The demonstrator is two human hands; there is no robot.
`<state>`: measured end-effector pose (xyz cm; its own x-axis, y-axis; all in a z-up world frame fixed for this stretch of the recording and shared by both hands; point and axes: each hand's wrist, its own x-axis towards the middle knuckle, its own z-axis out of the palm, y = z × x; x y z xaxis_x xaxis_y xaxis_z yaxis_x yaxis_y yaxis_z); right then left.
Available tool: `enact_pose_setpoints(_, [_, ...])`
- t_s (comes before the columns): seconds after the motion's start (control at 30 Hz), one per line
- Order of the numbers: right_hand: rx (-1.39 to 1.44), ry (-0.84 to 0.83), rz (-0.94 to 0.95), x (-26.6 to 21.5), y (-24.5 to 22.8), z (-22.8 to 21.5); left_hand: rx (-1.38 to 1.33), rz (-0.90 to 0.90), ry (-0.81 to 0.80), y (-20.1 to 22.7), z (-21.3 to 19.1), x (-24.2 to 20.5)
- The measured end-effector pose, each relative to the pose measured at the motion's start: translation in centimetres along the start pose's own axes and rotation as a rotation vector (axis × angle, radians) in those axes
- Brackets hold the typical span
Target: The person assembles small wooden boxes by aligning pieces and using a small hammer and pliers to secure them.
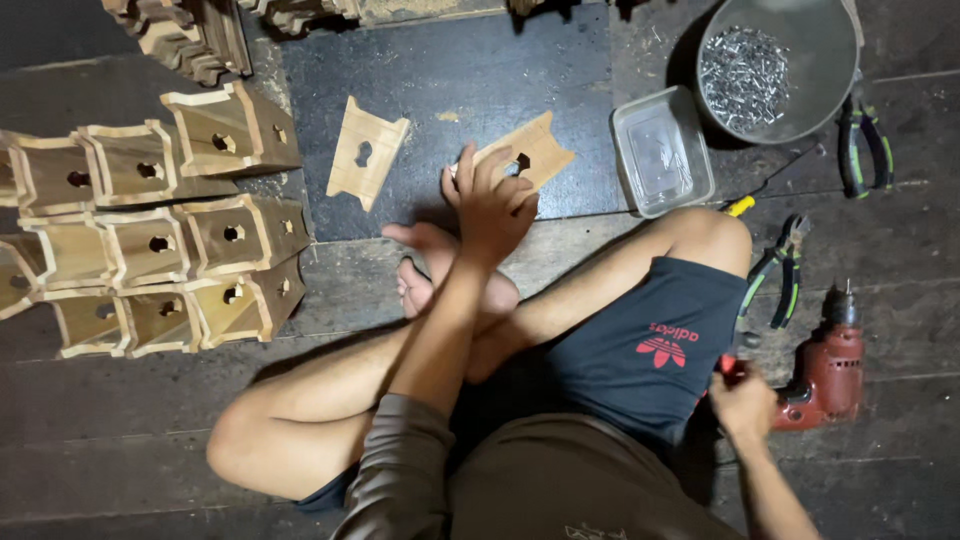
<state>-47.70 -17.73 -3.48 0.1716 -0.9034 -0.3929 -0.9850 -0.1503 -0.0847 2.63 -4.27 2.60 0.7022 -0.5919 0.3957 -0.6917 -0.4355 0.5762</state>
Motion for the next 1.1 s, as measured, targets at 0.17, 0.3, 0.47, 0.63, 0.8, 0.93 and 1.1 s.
enact_pose_setpoints(0.17, [0.427,0.098,-0.139,3.3,-0.6,-7.5,0.045,0.099,0.151,-0.3,0.4,0.3])
enact_pose_setpoints(0.3, [0.786,0.047,-0.352,0.0,-13.2,-16.6,0.048,0.118,0.164,-0.4,0.6,0.2])
enact_pose_setpoints(0.47, [0.883,0.033,-0.703,0.0,-23.2,-13.1,0.09,0.131,0.203,-1.6,2.4,-0.5])
enact_pose_setpoints(0.63, [1.023,0.039,-0.92,-0.4,-29.4,-7.8,0.076,0.117,0.151,-1.7,2.4,-1.0])
enact_pose_setpoints(0.8, [0.965,-0.103,-0.968,-2.0,-33.1,-9.8,0.038,0.079,0.15,-1.2,1.9,-1.1])
enact_pose_setpoints(0.93, [1.229,-0.088,-0.996,-2.9,-33.1,-9.8,0.015,0.089,0.156,-1.0,1.9,-0.6])
enact_pose_setpoints(1.1, [1.172,-0.27,-0.881,-3.3,-33.5,-9.0,0.09,0.072,0.207,-0.6,1.7,-0.4])
